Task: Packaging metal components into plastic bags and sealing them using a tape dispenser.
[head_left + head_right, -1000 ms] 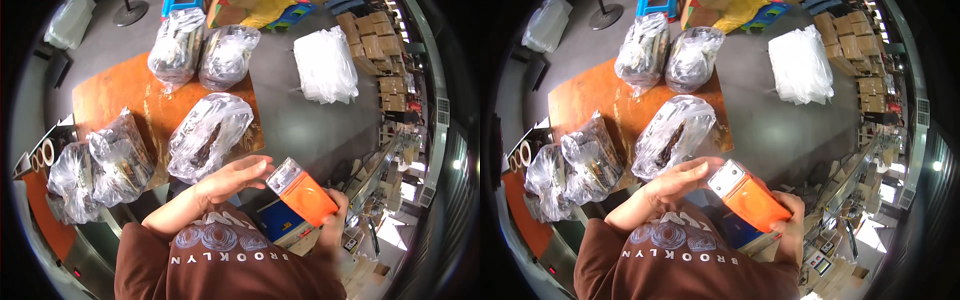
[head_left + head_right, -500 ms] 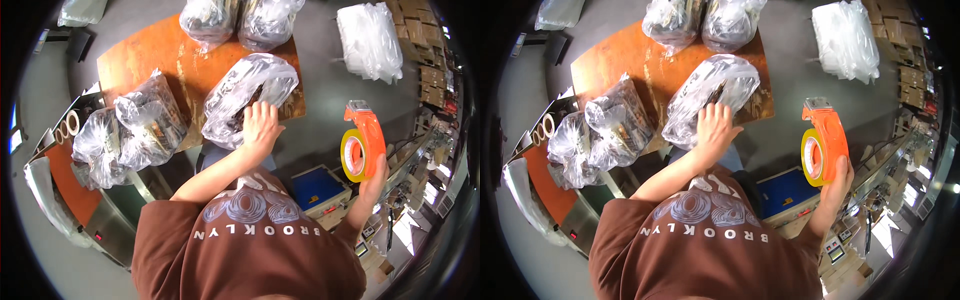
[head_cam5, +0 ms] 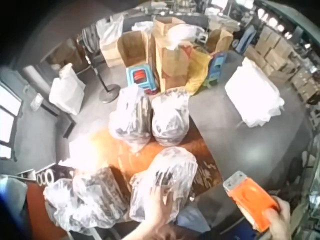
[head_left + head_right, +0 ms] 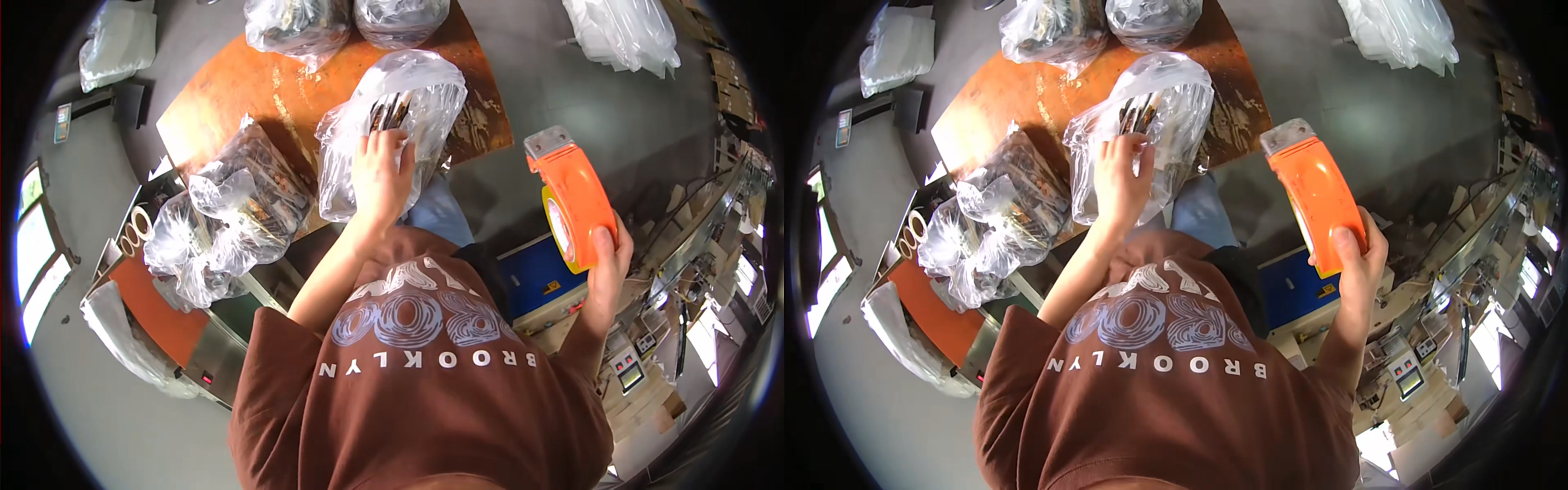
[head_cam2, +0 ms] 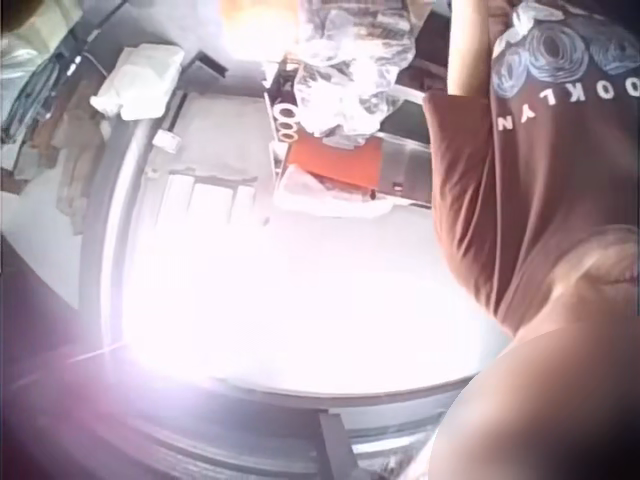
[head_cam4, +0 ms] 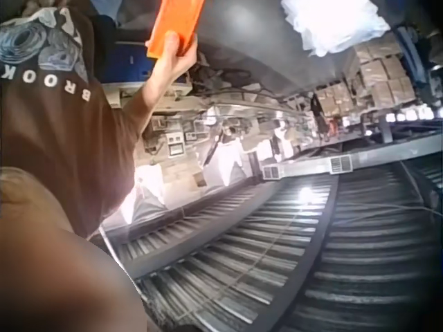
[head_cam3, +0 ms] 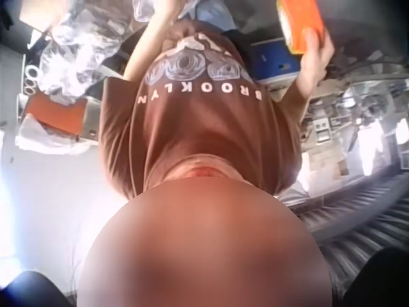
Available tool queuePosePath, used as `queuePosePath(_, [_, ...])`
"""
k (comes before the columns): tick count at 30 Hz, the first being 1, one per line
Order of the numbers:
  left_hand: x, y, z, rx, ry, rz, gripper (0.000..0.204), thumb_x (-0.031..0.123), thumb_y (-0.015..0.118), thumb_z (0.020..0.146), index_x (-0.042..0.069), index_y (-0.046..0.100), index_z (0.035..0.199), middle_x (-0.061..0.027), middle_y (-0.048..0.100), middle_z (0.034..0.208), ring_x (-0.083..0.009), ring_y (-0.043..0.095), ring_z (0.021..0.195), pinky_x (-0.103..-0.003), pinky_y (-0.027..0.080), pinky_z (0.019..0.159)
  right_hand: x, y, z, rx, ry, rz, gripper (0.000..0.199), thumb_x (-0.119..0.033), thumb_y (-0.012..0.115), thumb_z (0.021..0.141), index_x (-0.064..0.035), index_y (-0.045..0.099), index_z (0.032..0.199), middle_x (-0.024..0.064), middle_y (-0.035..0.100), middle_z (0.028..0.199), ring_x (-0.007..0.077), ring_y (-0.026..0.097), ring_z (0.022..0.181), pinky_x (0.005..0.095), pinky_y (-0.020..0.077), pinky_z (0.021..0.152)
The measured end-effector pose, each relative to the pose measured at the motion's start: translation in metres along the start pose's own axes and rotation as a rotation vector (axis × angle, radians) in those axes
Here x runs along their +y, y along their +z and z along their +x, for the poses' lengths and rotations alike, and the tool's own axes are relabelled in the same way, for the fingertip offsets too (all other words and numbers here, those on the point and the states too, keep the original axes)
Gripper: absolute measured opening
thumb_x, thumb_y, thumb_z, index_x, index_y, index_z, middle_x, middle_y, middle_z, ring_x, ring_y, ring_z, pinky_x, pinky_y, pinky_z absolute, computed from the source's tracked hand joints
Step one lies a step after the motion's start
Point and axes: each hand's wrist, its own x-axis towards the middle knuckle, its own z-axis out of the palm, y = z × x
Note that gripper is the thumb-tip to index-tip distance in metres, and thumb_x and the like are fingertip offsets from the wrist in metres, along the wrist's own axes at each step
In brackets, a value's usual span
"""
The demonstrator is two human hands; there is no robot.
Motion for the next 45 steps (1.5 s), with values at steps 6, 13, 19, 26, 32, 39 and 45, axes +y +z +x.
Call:
queuePosePath(6, [-0.01,-0.046,0.03,0.41,-0.067,0.292,0.072,0.037,0.074,0.069,-0.006,0.042,0.117,-0.0217,0.052,0.109,-0.0394,0.047,0.102,-0.049,0.032,0.092,0.007,-0.02,-0.006,-0.062,-0.082,-0.038,0.057,-0.048,0.07,0.07,0.0041,0.054,0.086,0.0053,0.053,0.07,0.0125,0.053,0.049,0.0259,0.046,0.044])
queuePosePath(13, [0.028,-0.061,0.006,-0.66,-0.121,-0.074,0.069,0.058,0.063,0.072,0.002,0.058,0.111,-0.0227,0.051,0.12,-0.0336,0.05,0.109,-0.041,0.039,0.092,-0.012,-0.014,0.002,-0.172,-0.09,0.194,0.069,-0.049,0.063,0.075,0.0134,0.048,0.101,0.0143,0.057,0.065,0.0172,0.054,0.044,0.0263,0.0452,0.041])
queuePosePath(19, [0.068,-0.082,0.027,-0.63,-0.467,-1.298,0.046,0.04,0.059,0.085,0.002,0.052,0.109,-0.0081,0.053,0.106,-0.0168,0.051,0.097,-0.033,0.043,0.082,-0.016,-0.023,0.003,-0.441,-0.281,0.302,0.07,-0.048,0.062,0.079,0.0195,0.048,0.094,0.0139,0.055,0.052,0.019,0.054,0.039,0.0275,0.0469,0.039])
queuePosePath(26, [0.049,-0.08,0.028,-0.126,-0.31,-0.927,0.025,0.025,0.06,0.087,0.003,0.059,0.099,-0.002,0.06,0.087,-0.0082,0.053,0.077,-0.023,0.043,0.072,-0.031,-0.018,0.008,-0.357,-0.289,0.203,0.075,-0.048,0.055,0.083,0.0195,0.039,0.112,0.0121,0.055,0.052,0.0212,0.055,0.043,0.0292,0.0479,0.049])
queuePosePath(32, [0.067,-0.101,0.024,-0.815,-0.689,-1.446,0.046,0.041,0.052,0.089,0.001,0.055,0.112,-0.0077,0.057,0.102,-0.0137,0.052,0.09,-0.026,0.044,0.08,-0.021,-0.025,0.013,-0.565,-0.271,0.214,0.075,-0.047,0.053,0.084,0.0181,0.036,0.118,0.0135,0.057,0.056,0.0234,0.056,0.046,0.0313,0.0496,0.054])
queuePosePath(39, [0.067,-0.1,0.003,-0.864,-0.45,-1.599,0.044,0.043,0.058,0.085,0.003,0.065,0.102,-0.0019,0.064,0.09,-0.0084,0.054,0.084,-0.022,0.041,0.08,-0.035,-0.006,-0.004,-0.346,-0.568,-0.104,0.077,-0.048,0.078,0.061,0.0142,0.054,0.1,0.0238,0.061,0.094,0.0202,0.061,0.075,0.0292,0.048,0.065])
queuePosePath(45, [0.056,-0.093,-0.013,-0.778,-0.682,-2.075,0.027,0.022,0.056,0.089,-0.001,0.063,0.101,-0.0071,0.065,0.096,-0.0115,0.059,0.089,-0.026,0.044,0.083,-0.04,0.018,-0.001,-0.456,-0.365,-0.089,0.079,-0.052,0.077,0.061,0.0144,0.054,0.098,0.0223,0.063,0.093,0.0187,0.062,0.075,0.028,0.0478,0.065])
